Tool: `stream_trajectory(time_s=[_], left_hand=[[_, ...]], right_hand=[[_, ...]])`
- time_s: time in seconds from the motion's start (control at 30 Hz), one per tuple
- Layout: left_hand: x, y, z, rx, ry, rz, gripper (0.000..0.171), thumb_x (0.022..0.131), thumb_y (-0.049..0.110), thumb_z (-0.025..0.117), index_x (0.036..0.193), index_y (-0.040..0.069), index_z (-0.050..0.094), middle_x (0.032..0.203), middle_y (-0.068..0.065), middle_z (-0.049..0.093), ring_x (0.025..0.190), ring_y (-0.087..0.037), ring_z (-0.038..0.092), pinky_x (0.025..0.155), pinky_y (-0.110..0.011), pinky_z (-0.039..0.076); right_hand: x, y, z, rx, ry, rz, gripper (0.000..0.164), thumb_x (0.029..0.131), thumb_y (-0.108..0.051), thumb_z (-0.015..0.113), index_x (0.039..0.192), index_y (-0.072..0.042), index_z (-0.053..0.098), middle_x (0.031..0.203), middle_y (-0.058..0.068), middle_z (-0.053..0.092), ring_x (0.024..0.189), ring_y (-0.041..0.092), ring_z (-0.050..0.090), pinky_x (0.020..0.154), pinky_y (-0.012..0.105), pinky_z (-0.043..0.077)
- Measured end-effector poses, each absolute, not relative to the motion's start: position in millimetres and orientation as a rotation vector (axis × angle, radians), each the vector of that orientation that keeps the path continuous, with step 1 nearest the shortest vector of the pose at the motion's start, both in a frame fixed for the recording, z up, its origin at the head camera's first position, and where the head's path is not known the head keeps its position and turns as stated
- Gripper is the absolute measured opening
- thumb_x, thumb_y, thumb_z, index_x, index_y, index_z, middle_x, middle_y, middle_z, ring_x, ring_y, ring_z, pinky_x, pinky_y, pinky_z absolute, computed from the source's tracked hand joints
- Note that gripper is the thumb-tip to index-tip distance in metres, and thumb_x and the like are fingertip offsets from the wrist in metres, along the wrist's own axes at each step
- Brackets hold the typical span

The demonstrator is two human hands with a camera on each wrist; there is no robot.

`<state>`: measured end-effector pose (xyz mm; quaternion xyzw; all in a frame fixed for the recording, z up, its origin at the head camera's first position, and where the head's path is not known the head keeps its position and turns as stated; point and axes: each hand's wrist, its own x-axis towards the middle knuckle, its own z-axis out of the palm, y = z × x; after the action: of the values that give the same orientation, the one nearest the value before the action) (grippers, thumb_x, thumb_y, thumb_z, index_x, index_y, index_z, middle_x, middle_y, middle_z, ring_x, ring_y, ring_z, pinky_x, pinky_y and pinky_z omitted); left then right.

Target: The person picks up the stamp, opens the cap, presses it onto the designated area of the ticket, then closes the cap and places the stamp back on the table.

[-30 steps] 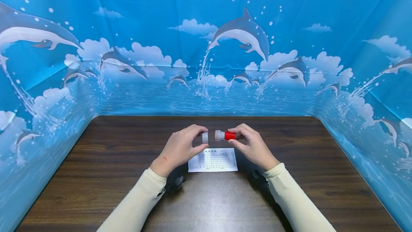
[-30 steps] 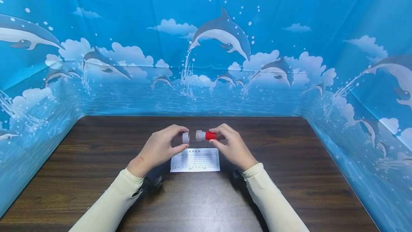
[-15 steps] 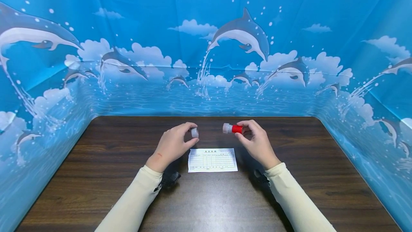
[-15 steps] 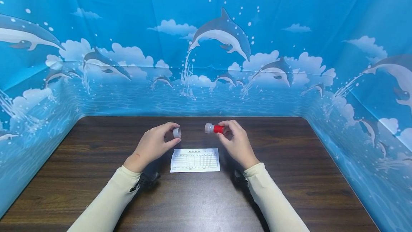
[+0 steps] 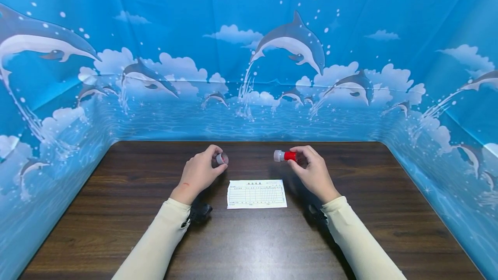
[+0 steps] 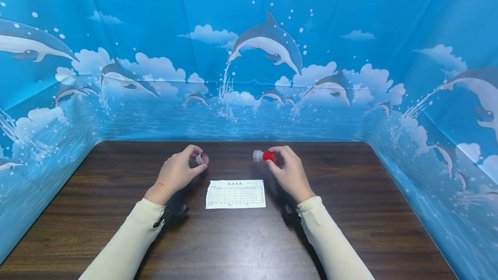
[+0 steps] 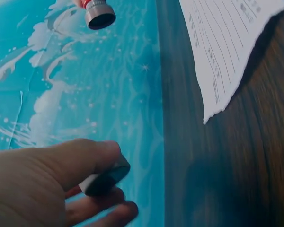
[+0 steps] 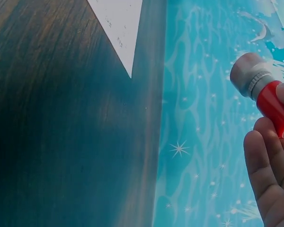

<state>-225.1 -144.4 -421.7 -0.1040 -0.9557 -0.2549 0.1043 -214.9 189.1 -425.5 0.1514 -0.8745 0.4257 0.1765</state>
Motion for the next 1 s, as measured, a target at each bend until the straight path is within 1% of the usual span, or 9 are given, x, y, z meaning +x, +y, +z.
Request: stream_trajectory(time_s=[0.07, 0.17, 0.27, 0.37, 0.43, 0.53, 0.67, 0.8, 1.0], left_hand=[[-226, -148, -423, -0.252, -2.839, -0.749, 0.04, 0.092, 0.032, 0.079, 0.123, 0.012, 0.063, 0.097, -0.007, 0.075, 0.075, -0.022, 0.061, 0.069, -0.045, 0.053], [-228, -153, -425, -0.191, -2.866, -0.744, 0.039, 0.093, 0.031, 0.078, 0.123, 0.011, 0.063, 0.102, -0.01, 0.074, 0.08, -0.025, 0.064, 0.072, -0.047, 0.054], [-230, -157, -429, -0.162, -2.874, -0.729, 0.039, 0.093, 0.03, 0.079, 0.123, 0.008, 0.065, 0.112, -0.014, 0.071, 0.094, -0.03, 0.065, 0.083, -0.051, 0.054], [-232, -161, -432, -0.157, -2.868, -0.698, 0.04, 0.093, 0.028, 0.079, 0.124, 0.005, 0.068, 0.118, -0.017, 0.067, 0.106, -0.035, 0.063, 0.094, -0.057, 0.05], [-233, -163, -433, -0.151, -2.866, -0.676, 0.041, 0.093, 0.029, 0.079, 0.126, 0.005, 0.069, 0.121, -0.018, 0.067, 0.112, -0.037, 0.063, 0.098, -0.059, 0.047], [-235, -167, -436, -0.139, -2.868, -0.668, 0.042, 0.094, 0.029, 0.078, 0.127, 0.005, 0.07, 0.121, -0.018, 0.068, 0.113, -0.038, 0.064, 0.098, -0.061, 0.046], [-237, -172, -438, -0.128, -2.879, -0.66, 0.04, 0.094, 0.03, 0.077, 0.124, 0.004, 0.071, 0.117, -0.017, 0.071, 0.11, -0.037, 0.067, 0.095, -0.059, 0.049], [-238, -175, -440, -0.111, -2.895, -0.649, 0.037, 0.094, 0.031, 0.076, 0.12, 0.004, 0.072, 0.115, -0.016, 0.073, 0.107, -0.036, 0.068, 0.091, -0.057, 0.052], [-239, -180, -444, -0.091, -2.913, -0.665, 0.037, 0.095, 0.03, 0.076, 0.121, 0.004, 0.071, 0.114, -0.017, 0.074, 0.102, -0.036, 0.069, 0.085, -0.055, 0.053]], right_hand=[[-215, 189, -425, 0.434, -2.473, 1.207, 0.033, 0.09, -0.007, 0.081, 0.121, -0.006, 0.069, 0.109, 0.008, 0.067, 0.088, 0.021, 0.064, 0.076, 0.025, 0.057], [-216, 189, -425, 0.44, -2.466, 1.22, 0.033, 0.09, -0.005, 0.08, 0.121, -0.005, 0.069, 0.108, 0.009, 0.067, 0.088, 0.021, 0.064, 0.076, 0.026, 0.058], [-216, 188, -425, 0.435, -2.464, 1.23, 0.033, 0.09, -0.005, 0.08, 0.121, -0.005, 0.07, 0.107, 0.01, 0.067, 0.087, 0.021, 0.064, 0.076, 0.028, 0.058], [-216, 188, -425, 0.424, -2.471, 1.229, 0.033, 0.089, -0.004, 0.08, 0.121, -0.004, 0.07, 0.107, 0.01, 0.067, 0.087, 0.021, 0.064, 0.078, 0.031, 0.059], [-216, 189, -426, 0.417, -2.479, 1.214, 0.034, 0.09, -0.004, 0.08, 0.121, -0.004, 0.07, 0.108, 0.01, 0.067, 0.088, 0.021, 0.064, 0.079, 0.033, 0.06], [-217, 191, -426, 0.401, -2.492, 1.199, 0.034, 0.09, -0.004, 0.08, 0.122, -0.003, 0.069, 0.109, 0.01, 0.067, 0.089, 0.022, 0.065, 0.081, 0.038, 0.06], [-217, 194, -427, 0.379, -2.511, 1.197, 0.034, 0.09, -0.004, 0.08, 0.122, -0.004, 0.069, 0.11, 0.011, 0.067, 0.09, 0.023, 0.064, 0.082, 0.04, 0.06], [-218, 196, -428, 0.364, -2.528, 1.194, 0.033, 0.091, -0.005, 0.079, 0.122, -0.005, 0.069, 0.11, 0.011, 0.067, 0.091, 0.023, 0.064, 0.082, 0.038, 0.06], [-220, 197, -430, 0.364, -2.531, 1.168, 0.033, 0.09, -0.005, 0.079, 0.122, -0.005, 0.069, 0.109, 0.01, 0.067, 0.089, 0.023, 0.064, 0.081, 0.036, 0.06]])
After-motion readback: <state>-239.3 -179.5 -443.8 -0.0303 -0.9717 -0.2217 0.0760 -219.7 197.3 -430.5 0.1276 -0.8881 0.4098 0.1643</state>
